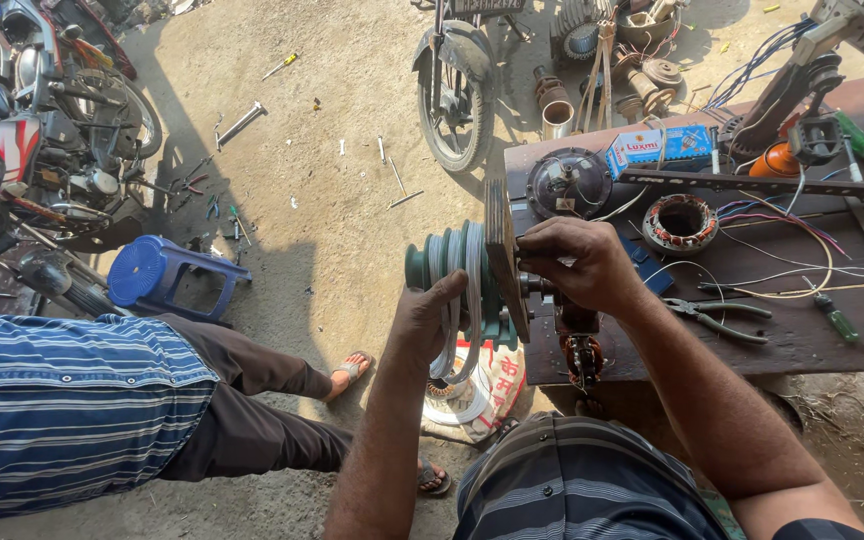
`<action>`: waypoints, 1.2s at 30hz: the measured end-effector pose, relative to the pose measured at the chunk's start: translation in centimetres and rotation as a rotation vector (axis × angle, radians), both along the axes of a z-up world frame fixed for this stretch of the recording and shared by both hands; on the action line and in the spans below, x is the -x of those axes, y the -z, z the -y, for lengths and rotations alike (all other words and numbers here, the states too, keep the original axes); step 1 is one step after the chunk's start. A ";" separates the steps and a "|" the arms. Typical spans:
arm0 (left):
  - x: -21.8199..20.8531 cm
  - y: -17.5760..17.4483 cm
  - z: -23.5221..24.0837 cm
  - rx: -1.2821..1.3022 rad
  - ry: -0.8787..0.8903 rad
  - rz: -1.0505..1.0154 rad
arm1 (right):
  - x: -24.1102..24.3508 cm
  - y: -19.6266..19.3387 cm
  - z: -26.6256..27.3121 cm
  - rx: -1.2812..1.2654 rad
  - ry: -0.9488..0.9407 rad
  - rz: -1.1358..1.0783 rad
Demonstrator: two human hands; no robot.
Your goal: The person winds white wire onto a green plastic spool mounted on a bench. They use pliers to cut the wire and continue winding it in layers. The person also handles a bundle of wire and adjusts the spool during the process.
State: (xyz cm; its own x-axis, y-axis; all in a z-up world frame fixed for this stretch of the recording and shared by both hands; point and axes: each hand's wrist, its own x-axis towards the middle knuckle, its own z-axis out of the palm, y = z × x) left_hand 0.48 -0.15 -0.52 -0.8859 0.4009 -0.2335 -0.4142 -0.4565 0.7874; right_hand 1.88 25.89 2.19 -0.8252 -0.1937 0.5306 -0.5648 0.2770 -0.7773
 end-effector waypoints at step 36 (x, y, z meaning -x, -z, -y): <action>0.8 2.1 1.0 0.001 0.001 0.069 | 0.7 0.8 0.4 0.018 -0.008 -0.104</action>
